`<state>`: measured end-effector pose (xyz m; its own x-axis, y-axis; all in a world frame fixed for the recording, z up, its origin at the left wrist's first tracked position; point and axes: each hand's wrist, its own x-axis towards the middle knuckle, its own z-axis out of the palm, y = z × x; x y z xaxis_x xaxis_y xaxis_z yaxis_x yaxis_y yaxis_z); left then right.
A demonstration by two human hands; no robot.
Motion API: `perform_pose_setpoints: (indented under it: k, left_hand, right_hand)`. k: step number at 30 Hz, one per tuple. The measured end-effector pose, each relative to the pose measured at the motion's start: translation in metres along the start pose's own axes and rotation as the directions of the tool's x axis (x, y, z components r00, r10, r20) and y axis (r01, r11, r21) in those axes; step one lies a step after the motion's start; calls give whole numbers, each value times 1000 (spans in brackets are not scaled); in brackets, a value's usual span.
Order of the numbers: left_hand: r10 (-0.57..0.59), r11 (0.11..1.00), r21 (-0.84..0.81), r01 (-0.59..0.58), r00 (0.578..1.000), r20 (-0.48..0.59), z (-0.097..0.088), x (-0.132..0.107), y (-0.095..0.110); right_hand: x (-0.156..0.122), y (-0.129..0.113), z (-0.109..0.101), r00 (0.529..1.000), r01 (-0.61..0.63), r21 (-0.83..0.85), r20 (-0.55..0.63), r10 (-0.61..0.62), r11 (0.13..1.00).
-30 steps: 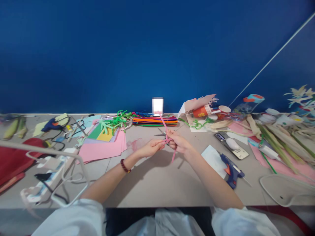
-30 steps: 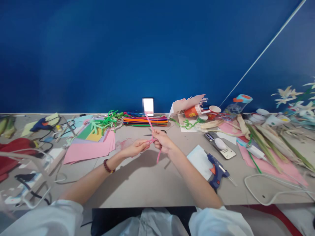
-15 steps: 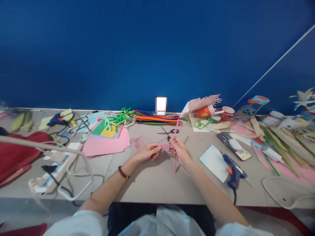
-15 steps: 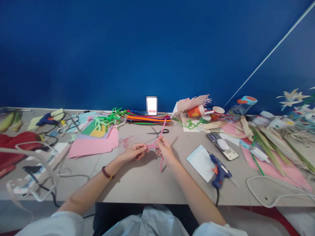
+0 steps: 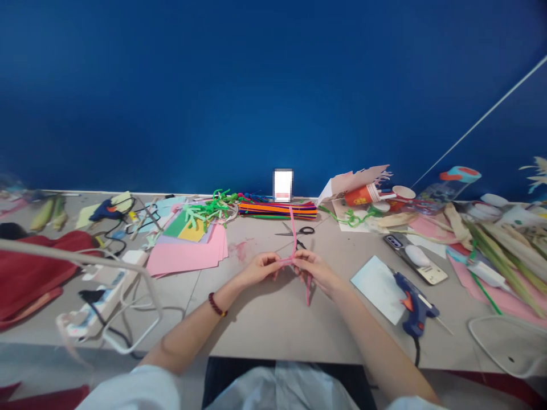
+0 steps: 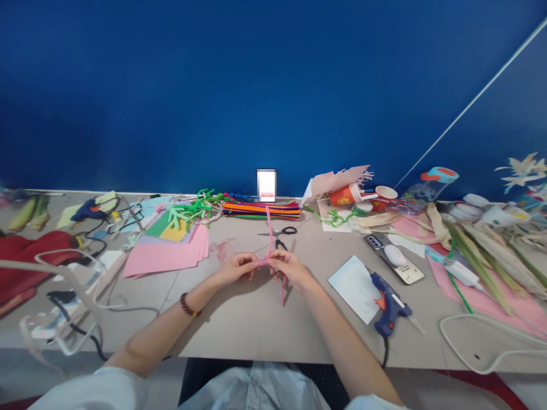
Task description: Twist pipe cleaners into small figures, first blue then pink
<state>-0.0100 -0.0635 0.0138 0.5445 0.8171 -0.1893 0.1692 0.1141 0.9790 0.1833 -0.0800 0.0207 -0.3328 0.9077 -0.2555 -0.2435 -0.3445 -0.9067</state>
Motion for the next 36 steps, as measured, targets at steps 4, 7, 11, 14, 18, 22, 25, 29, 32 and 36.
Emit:
perform_pose_setpoints:
  k: [4, 7, 11, 14, 18, 22, 25, 29, 32, 36]
  left_hand:
    - [-28, 999, 18, 28, 1000, 9, -1, 1, -5]
    - [56, 996, 79, -52, 997, -47, 1, 1, -5]
    - [318, 904, 352, -244, 933, -170, 4, -2, 1]
    - [404, 851, 436, -294, 896, -184, 6, -5, 4]
    - [423, 860, 406, -309, 877, -227, 7, -6, 4]
    - [255, 951, 238, -195, 933, -252, 10, -5, 2]
    - [167, 978, 165, -129, 955, -244, 13, -6, 2]
    - [374, 888, 382, -256, 885, -276, 14, -11, 3]
    - [422, 854, 437, -281, 867, -266, 12, -12, 1]
    - [301, 937, 282, -207, 888, -349, 9, -6, -3]
  right_hand:
    - [2, 3, -4, 999, -31, -61, -24, 30, 998]
    - [1, 4, -5, 998, -56, -150, -37, 51, 987]
    - [-2, 6, 0, 998, -57, -246, -41, 48, 968]
    - [-1, 9, 4, 996, 25, -224, -80, -44, 974]
    - [1, 9, 6, 981, 140, -119, -122, -154, 983]
    - [-3, 4, 9, 981, 166, 32, -109, -162, 986]
    - [-7, 1, 13, 994, 91, 198, -76, -77, 976]
    - [-6, 5, 15, 999, -8, 371, -45, 26, 929]
    - [-4, 8, 15, 997, -28, 399, -50, 53, 916]
    - [-3, 10, 14, 997, 3, 322, -73, 21, 947]
